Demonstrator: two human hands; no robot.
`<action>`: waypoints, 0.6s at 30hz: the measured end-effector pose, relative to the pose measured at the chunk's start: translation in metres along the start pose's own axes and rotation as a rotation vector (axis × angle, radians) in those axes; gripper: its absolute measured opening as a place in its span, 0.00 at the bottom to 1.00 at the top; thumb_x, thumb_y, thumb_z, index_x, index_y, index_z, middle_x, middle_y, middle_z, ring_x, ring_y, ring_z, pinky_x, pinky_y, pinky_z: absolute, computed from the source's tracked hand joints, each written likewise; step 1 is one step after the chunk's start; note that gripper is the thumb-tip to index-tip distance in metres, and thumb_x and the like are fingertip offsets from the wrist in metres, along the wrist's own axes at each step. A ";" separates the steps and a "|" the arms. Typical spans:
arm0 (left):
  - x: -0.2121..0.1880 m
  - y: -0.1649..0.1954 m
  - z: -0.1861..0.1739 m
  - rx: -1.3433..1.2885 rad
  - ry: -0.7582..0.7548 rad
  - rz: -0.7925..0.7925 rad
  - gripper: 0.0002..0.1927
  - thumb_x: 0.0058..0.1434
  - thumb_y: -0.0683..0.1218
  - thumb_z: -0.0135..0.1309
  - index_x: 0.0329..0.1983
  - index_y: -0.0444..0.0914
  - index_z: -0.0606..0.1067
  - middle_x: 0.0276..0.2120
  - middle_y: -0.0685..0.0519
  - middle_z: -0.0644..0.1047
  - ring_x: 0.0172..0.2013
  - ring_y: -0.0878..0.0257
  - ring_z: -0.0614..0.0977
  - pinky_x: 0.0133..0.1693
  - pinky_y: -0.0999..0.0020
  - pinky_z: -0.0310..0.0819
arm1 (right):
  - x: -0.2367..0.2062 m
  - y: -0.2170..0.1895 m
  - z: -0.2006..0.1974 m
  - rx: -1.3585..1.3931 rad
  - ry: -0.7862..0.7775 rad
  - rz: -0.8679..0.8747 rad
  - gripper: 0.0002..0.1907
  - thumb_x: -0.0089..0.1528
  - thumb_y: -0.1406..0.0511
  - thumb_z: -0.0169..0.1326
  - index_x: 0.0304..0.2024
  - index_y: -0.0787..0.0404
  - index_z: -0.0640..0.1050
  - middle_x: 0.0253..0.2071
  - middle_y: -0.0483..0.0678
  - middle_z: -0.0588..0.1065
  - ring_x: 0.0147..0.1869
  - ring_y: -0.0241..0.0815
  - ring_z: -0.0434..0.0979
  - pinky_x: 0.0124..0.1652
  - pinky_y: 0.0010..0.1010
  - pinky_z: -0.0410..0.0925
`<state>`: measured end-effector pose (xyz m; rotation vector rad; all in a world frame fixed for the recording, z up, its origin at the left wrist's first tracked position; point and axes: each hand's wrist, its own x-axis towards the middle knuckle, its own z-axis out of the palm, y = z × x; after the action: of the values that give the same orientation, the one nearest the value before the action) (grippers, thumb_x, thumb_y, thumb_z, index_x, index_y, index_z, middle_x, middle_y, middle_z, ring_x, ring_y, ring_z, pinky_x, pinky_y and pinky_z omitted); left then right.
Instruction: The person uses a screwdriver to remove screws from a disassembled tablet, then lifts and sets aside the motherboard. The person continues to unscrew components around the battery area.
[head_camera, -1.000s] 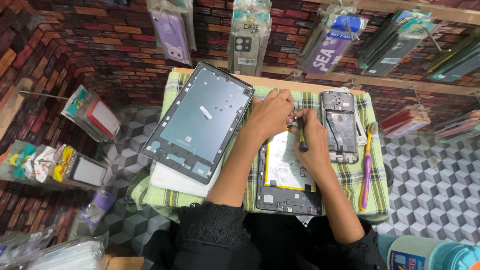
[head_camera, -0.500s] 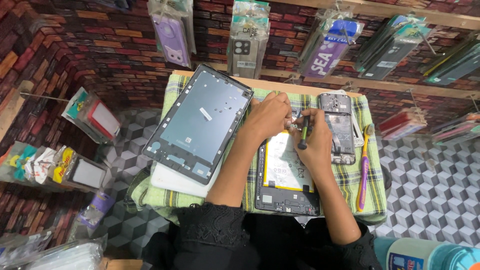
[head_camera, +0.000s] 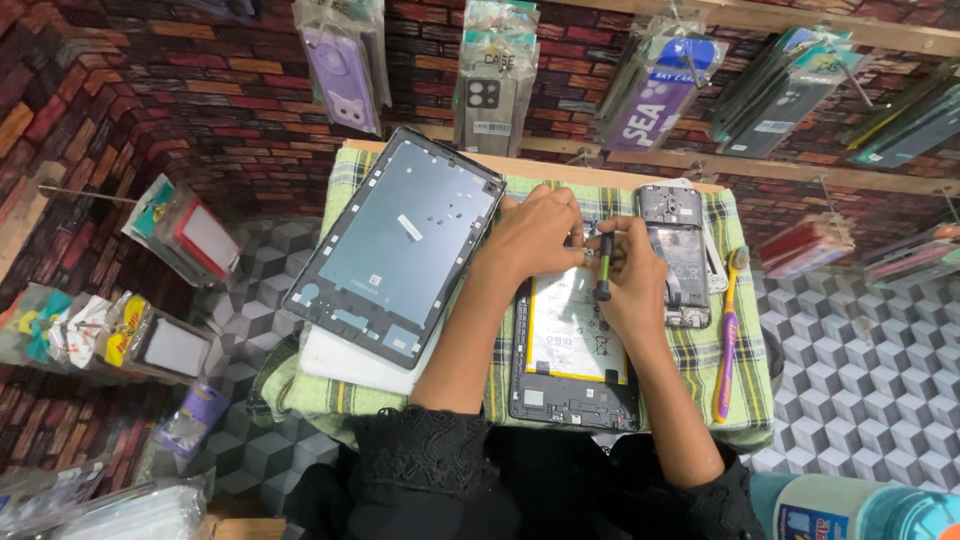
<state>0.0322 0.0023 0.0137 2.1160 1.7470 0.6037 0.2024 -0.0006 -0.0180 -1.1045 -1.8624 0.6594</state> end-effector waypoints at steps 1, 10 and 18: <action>-0.001 0.001 -0.002 0.001 0.002 0.005 0.09 0.47 0.49 0.68 0.29 0.43 0.81 0.44 0.60 0.75 0.54 0.62 0.73 0.57 0.41 0.62 | 0.000 0.001 0.000 0.000 0.007 0.001 0.19 0.59 0.76 0.59 0.51 0.64 0.70 0.39 0.50 0.81 0.41 0.36 0.82 0.38 0.26 0.74; -0.002 0.000 0.001 -0.039 0.082 0.055 0.07 0.48 0.46 0.68 0.27 0.44 0.80 0.43 0.61 0.76 0.52 0.60 0.76 0.55 0.39 0.65 | -0.007 -0.001 -0.010 -0.077 0.059 0.010 0.16 0.61 0.80 0.48 0.50 0.66 0.70 0.33 0.53 0.77 0.33 0.41 0.77 0.34 0.32 0.68; 0.003 -0.003 0.004 -0.074 0.071 0.050 0.07 0.47 0.45 0.68 0.27 0.44 0.80 0.44 0.60 0.77 0.52 0.59 0.77 0.54 0.41 0.66 | -0.011 -0.009 -0.012 -0.137 0.006 -0.287 0.20 0.54 0.84 0.47 0.48 0.67 0.71 0.43 0.55 0.77 0.46 0.52 0.82 0.44 0.35 0.75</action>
<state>0.0317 0.0059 0.0093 2.1173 1.6853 0.7546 0.2120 -0.0147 -0.0095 -0.8971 -2.0348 0.3684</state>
